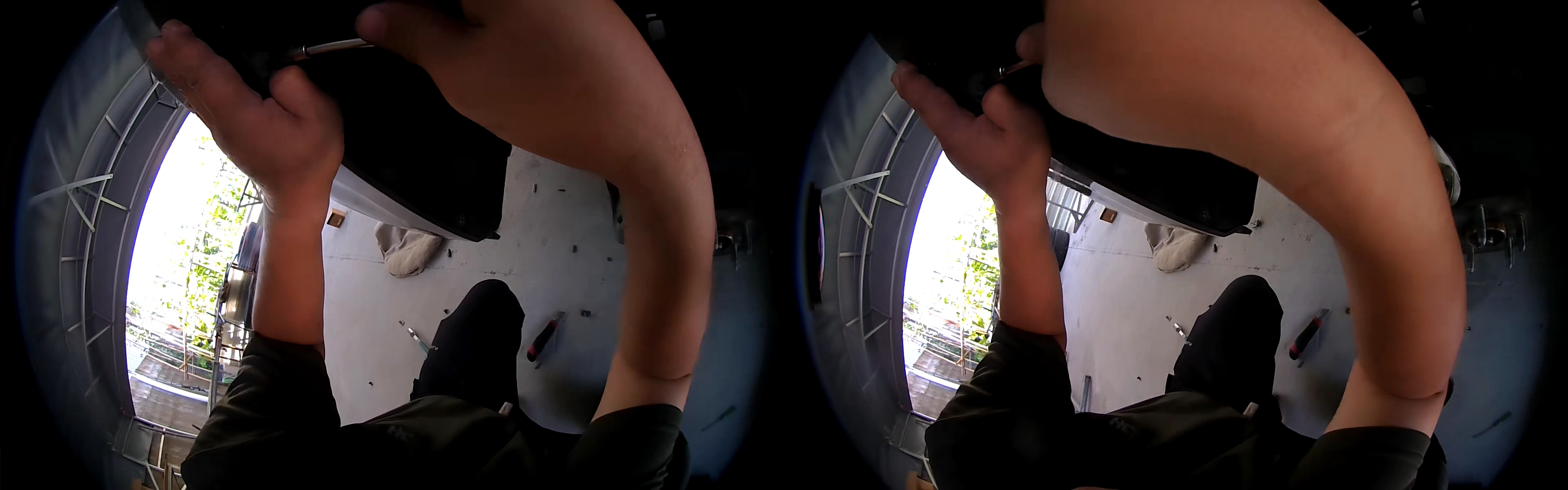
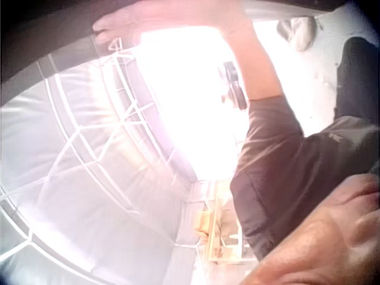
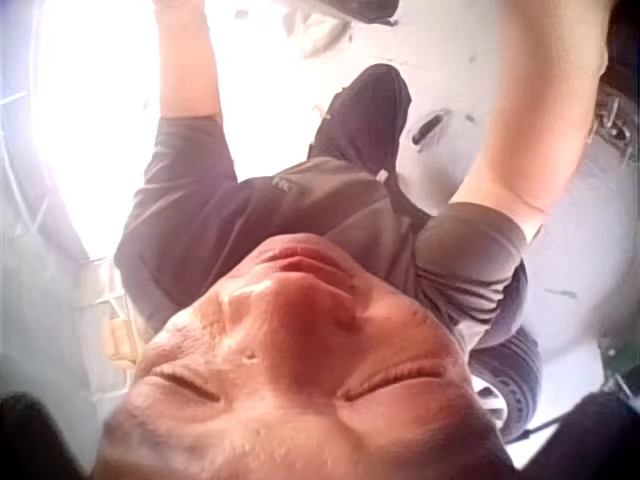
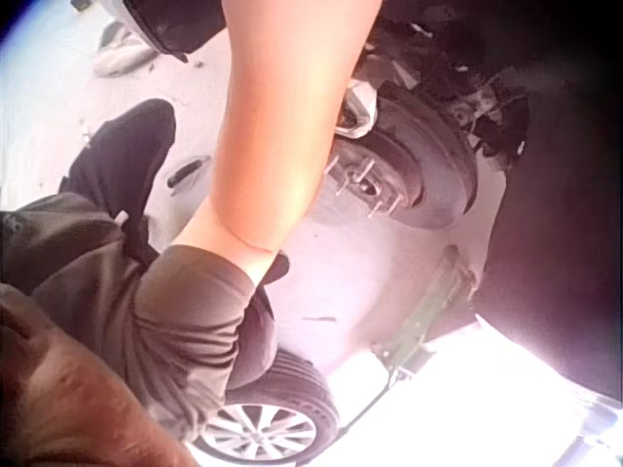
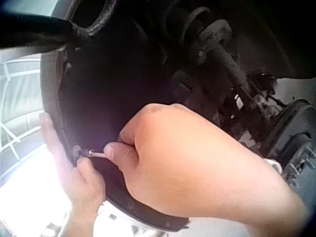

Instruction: The person trims the edge of a car fender liner using a utility knife and fastens screws into the liner using a screwdriver.

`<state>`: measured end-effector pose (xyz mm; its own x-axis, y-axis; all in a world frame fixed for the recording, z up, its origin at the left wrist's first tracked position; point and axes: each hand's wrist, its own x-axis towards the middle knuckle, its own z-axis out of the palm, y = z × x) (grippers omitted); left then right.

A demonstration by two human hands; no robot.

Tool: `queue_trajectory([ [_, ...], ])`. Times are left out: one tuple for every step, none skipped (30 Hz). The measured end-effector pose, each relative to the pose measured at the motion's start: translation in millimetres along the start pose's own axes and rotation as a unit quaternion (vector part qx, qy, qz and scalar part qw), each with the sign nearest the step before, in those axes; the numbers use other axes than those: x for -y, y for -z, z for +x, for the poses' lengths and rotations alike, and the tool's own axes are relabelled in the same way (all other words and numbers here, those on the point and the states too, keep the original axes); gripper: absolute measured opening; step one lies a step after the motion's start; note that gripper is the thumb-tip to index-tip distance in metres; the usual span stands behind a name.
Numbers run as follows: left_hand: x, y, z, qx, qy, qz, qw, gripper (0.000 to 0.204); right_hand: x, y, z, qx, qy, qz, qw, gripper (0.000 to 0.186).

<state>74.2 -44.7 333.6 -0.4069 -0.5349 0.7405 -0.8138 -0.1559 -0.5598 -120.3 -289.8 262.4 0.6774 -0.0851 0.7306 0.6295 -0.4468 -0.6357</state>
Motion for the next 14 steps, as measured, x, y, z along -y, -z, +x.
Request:
queue_trajectory([
  [-2, -6, 0, -0.033, 0.008, -0.113, 0.993, 0.082, 2, 4, 0, 0.005, -0.016, -0.014, 1.000, 0.034],
  [-16, -16, 8, -0.066, 0.012, -0.223, 0.973, 0.082, 2, 7, 1, 0.022, -0.050, -0.025, 0.998, 0.035],
  [-40, -11, 14, 0.021, 0.009, 0.036, 0.999, 0.081, -12, -2, -2, -0.007, 0.003, -0.037, 0.999, 0.034],
  [-65, -7, 30, 0.105, 0.005, 0.297, 0.949, 0.081, -14, 5, 2, 0.016, 0.003, -0.017, 1.000, 0.034],
  [-68, -6, 32, 0.093, 0.008, 0.297, 0.950, 0.081, -15, 10, 7, 0.041, 0.003, 0.002, 0.999, 0.034],
  [-69, -6, 34, 0.093, 0.004, 0.270, 0.958, 0.077, -17, 16, 11, 0.065, 0.001, 0.020, 0.998, 0.033],
  [-68, 9, 34, 0.099, 0.002, 0.263, 0.960, 0.074, -26, -12, 17, -0.024, 0.067, -0.022, 0.997, 0.032],
  [-67, 11, 32, 0.087, 0.010, 0.256, 0.963, 0.074, -40, -29, 15, -0.119, 0.111, -0.078, 0.984, 0.031],
  [-66, 17, 35, 0.113, 0.000, 0.185, 0.976, 0.068, -50, -28, 9, -0.134, 0.097, -0.070, 0.984, 0.035],
  [-63, 27, 40, 0.139, -0.011, 0.118, 0.983, 0.064, -57, -29, 4, -0.172, 0.095, -0.008, 0.980, 0.038],
  [-60, 46, 52, 0.137, -0.019, 0.085, 0.987, 0.057, -55, -19, -6, -0.102, 0.006, 0.053, 0.993, 0.040],
  [-51, 58, 53, 0.110, 0.027, 0.039, 0.993, 0.053, -66, -16, -17, -0.069, -0.029, 0.122, 0.990, 0.041],
  [-44, 70, 56, 0.092, 0.036, 0.050, 0.994, 0.049, -76, -23, -28, -0.092, -0.023, 0.210, 0.973, 0.040],
  [-43, 68, 58, 0.070, 0.040, 0.042, 0.996, 0.049, -88, -31, -40, -0.124, -0.030, 0.287, 0.949, 0.039],
])
